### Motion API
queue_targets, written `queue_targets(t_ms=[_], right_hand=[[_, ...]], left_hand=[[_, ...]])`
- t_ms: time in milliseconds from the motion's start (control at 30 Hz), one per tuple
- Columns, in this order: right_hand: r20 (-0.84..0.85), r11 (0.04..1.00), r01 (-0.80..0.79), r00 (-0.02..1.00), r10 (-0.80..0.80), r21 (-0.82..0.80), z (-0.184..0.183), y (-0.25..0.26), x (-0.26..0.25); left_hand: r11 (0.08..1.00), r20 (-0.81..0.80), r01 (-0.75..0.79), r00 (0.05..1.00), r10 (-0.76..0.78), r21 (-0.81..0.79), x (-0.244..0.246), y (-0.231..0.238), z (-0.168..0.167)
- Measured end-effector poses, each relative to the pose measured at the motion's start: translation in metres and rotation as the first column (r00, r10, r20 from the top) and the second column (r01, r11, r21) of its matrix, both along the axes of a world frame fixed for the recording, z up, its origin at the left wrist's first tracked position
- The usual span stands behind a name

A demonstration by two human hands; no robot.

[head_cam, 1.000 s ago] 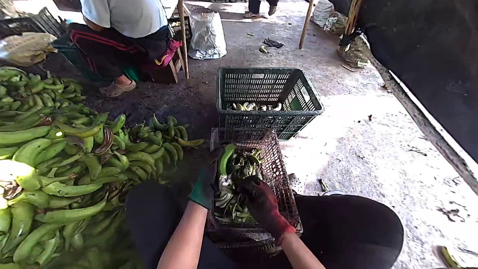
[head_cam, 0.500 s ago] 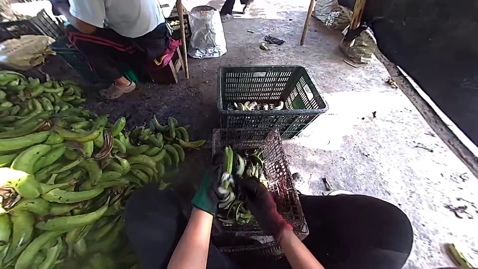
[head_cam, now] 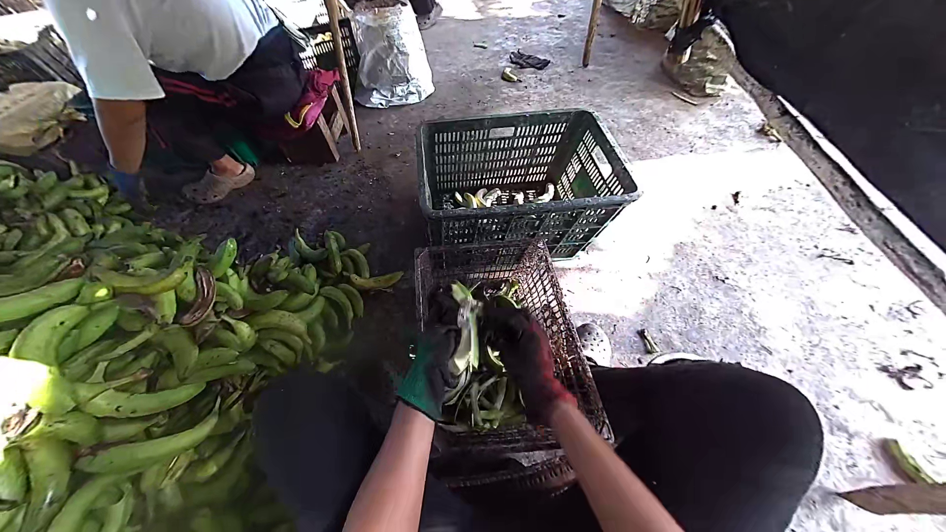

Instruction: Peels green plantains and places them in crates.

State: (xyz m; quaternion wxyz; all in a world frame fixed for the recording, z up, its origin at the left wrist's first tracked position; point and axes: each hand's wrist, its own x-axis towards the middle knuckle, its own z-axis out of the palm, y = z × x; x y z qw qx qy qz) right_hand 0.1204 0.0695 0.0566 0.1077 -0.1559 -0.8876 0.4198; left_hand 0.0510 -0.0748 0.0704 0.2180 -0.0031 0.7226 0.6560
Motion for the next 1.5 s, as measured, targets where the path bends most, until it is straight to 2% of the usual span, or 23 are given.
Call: queue_targets(t_ms=[67,100,133,233,300,367,433,467,567,667,733,800,867,967,1033,1100,1133,1200,1233,1300,1333,1433,1500], right_hand=[[0.026,0.997,0.074,0.997,-0.074,-0.011,0.009,0.023,-0.024],[-0.019,0.989,0.127,0.991,-0.129,-0.077,0.005,0.032,-0.032],[-0.057,0.977,0.149,0.986,-0.159,-0.155,0.001,0.036,-0.035],[-0.016,0.974,0.076,0.997,-0.082,-0.215,-0.008,0.012,-0.015],[0.001,0.973,0.041,0.999,-0.042,-0.225,-0.016,-0.017,0.010],[-0.047,0.959,0.040,0.997,-0.055,-0.281,-0.028,-0.038,0.025],[-0.098,0.961,0.047,0.992,-0.076,-0.274,-0.034,-0.042,0.024],[-0.099,0.980,0.047,0.993,-0.068,-0.195,-0.031,-0.035,0.018],[0.040,0.999,-0.017,0.999,0.015,0.052,-0.003,-0.001,-0.007],[0.243,0.986,-0.147,0.962,0.123,0.082,0.019,0.030,-0.028],[0.282,0.972,-0.236,0.934,0.221,0.020,0.016,0.043,-0.033],[0.333,0.958,-0.286,0.901,0.278,-0.025,0.003,0.045,-0.034],[0.336,0.951,-0.284,0.890,0.309,-0.124,-0.013,0.047,-0.038],[0.321,0.971,-0.142,0.926,0.199,-0.192,-0.020,0.044,-0.036],[0.257,0.988,-0.077,0.960,0.110,-0.135,-0.011,0.031,-0.027],[0.129,0.995,-0.095,0.987,0.094,0.000,-0.005,0.006,-0.005],[0.039,0.992,-0.103,0.994,0.101,0.068,-0.007,-0.006,0.007],[-0.142,0.972,-0.083,0.983,0.116,0.221,-0.019,-0.020,0.023],[-0.185,0.966,-0.069,0.976,0.117,0.248,-0.021,-0.021,0.024],[-0.153,0.974,-0.069,0.983,0.104,0.216,-0.010,-0.014,0.016],[-0.108,0.974,-0.074,0.989,0.099,0.213,-0.002,-0.007,0.011],[-0.154,0.951,-0.066,0.981,0.117,0.303,0.006,0.001,0.007],[-0.199,0.929,-0.052,0.971,0.133,0.367,0.005,-0.001,0.012]], left_hand=[[0.970,0.054,0.192,0.981,-0.186,-0.148,0.009,0.001,0.007],[0.959,0.063,0.223,0.974,-0.215,-0.176,0.012,0.006,0.008],[0.969,0.040,0.175,0.985,-0.171,-0.176,0.014,0.011,0.005],[0.980,-0.081,-0.198,0.977,0.195,-0.029,0.000,0.017,-0.004],[0.899,-0.161,-0.398,0.890,0.427,0.183,-0.011,0.022,-0.002],[0.767,-0.199,-0.546,0.755,0.625,0.337,-0.017,0.032,-0.001],[0.720,-0.201,-0.605,0.701,0.684,0.340,-0.016,0.036,-0.004],[0.734,-0.178,-0.606,0.721,0.669,0.306,-0.014,0.037,-0.005],[0.885,-0.112,-0.440,0.882,0.457,0.150,-0.008,0.034,0.008],[0.996,-0.080,-0.083,0.993,0.086,0.046,-0.010,0.020,0.003],[0.988,-0.031,0.149,0.988,-0.148,0.025,-0.012,0.002,0.000],[0.921,0.022,0.390,0.920,-0.390,0.002,-0.013,-0.014,-0.006],[0.864,0.039,0.501,0.864,-0.503,0.051,-0.012,-0.017,-0.010],[0.932,0.026,0.352,0.935,-0.355,0.087,-0.004,-0.017,-0.009],[0.974,0.089,0.092,0.990,-0.112,0.206,-0.005,-0.008,-0.010],[0.905,0.236,-0.232,0.960,0.153,0.358,-0.006,0.003,-0.014],[0.839,0.284,-0.333,0.932,0.225,0.430,-0.006,0.004,-0.015],[0.726,0.302,-0.430,0.901,0.310,0.537,-0.003,0.007,-0.008],[0.693,0.338,-0.467,0.883,0.326,0.550,-0.001,0.010,-0.009],[0.827,0.241,-0.353,0.932,0.270,0.439,0.015,0.006,-0.014],[0.850,0.230,-0.328,0.940,0.251,0.411,0.017,0.008,-0.017],[0.797,0.286,-0.298,0.944,0.165,0.525,0.003,0.011,-0.002],[0.814,0.306,-0.283,0.942,0.137,0.507,-0.007,0.007,0.015]])
